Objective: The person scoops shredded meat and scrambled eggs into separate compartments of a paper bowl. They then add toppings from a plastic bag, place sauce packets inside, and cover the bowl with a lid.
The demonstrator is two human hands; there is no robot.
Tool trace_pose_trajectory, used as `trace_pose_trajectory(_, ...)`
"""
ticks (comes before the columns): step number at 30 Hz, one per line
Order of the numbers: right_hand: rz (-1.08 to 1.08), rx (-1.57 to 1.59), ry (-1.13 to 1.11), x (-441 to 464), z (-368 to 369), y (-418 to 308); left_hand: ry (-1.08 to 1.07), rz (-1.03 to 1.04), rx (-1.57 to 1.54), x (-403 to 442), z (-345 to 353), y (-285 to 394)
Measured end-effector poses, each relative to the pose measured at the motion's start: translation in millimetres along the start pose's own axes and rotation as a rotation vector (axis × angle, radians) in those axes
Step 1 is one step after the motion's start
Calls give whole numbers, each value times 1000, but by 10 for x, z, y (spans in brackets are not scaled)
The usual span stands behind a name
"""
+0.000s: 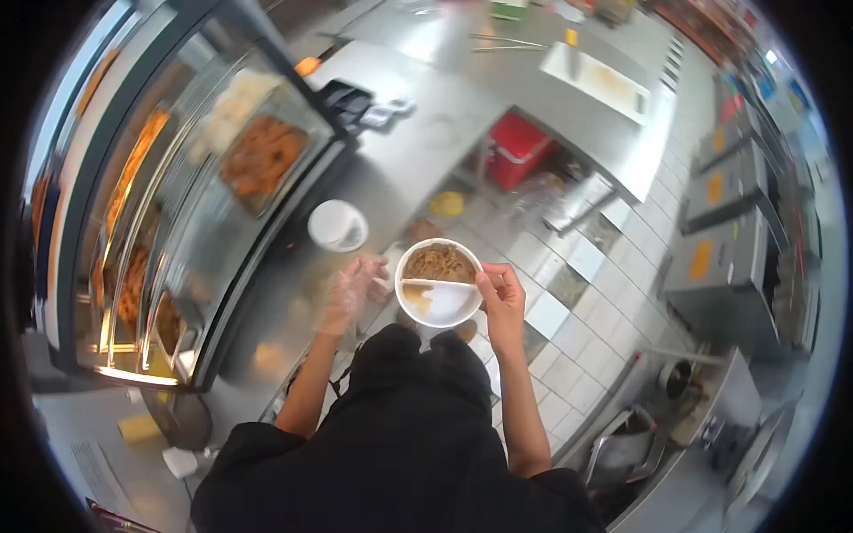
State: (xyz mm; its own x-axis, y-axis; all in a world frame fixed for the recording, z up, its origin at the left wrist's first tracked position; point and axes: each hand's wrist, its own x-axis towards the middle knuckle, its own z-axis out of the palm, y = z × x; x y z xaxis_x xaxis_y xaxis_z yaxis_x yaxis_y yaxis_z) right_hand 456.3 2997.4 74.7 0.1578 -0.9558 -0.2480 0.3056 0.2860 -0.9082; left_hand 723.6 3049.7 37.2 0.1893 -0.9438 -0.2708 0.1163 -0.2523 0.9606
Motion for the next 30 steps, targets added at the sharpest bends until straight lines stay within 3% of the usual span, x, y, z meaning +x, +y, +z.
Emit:
trace_pose_trajectory(1, -21, 5, 44, -9, -217, -47, -49, 1, 6, 160, 104, -103)
trace_pose_trajectory(3, -37, 12, 184, -48, -620, -151, -53, -192, 367, 458, 273, -288)
trace_pose_trajectory(5, -59, 66, 279, -76, -944, -352, -197, -335, 87, 992, -124, -1511)
trace_pose_trajectory(7, -41, 33, 399, -43, -1334, -428, -263, 38, 978, 971, -307, -2090)
trace_pose_trajectory(9, -89, 129, 453, 122, -1687, -485, -417, -285, 1513, 1139, -456, -2616)
trace_pose_trajectory(11, -148, 226, 478, 328, -1991, -655, -231, -209, 1313, 895, -378, -2747)
trace_pose_trajectory(12, -165, 226, 460, 425, -2194, -705, -211, -312, 1171, 980, -358, -2860)
trace_pose_trajectory(14, -146, 199, 501, 661, -2697, -857, -76, -628, 525, 1221, -189, -3178)
trace_pose_trajectory(15, -174, 211, 496, 770, -2886, -1001, -46, -695, 347, 1413, 23, -3262)
trace_pose_trajectory(16, -182, 193, 534, 831, -3043, -1186, -54, -668, 363, 1748, 316, -3246)
trace_pose_trajectory(19, -234, 206, 611, 1058, -3776, -1500, -394, -141, 1212, 2641, 1417, -3229)
trace_pose_trajectory(20, -255, 218, 626, 1131, -4039, -1604, -653, 170, 1593, 3030, 1953, -3042)
trace_pose_trajectory(21, -254, 221, 646, 1211, -4248, -1731, -767, -2, 1489, 3398, 2629, -2750)
trace_pose_trajectory(22, -275, 232, 709, 1276, -4444, -1855, -810, 44, 1273, 3556, 3301, -2329)
trace_pose_trajectory(23, -293, 247, 779, 1313, -4639, -1961, -1067, 334, 1178, 3979, 3763, -2549)
trace_pose_trajectory(26, -309, 264, 851, 1490, -5311, -2225, -1301, 446, 997, 4024, 5883, -1085)
trace_pose_trajectory(29, -335, 284, 894, 1740, -6026, -2449, -1668, 263, 476, 4114, 7307, -536)
trace_pose_trajectory(30, -346, 284, 908, 1853, -6261, -2539, -1636, 6, 564, 4006, 7751, -229)
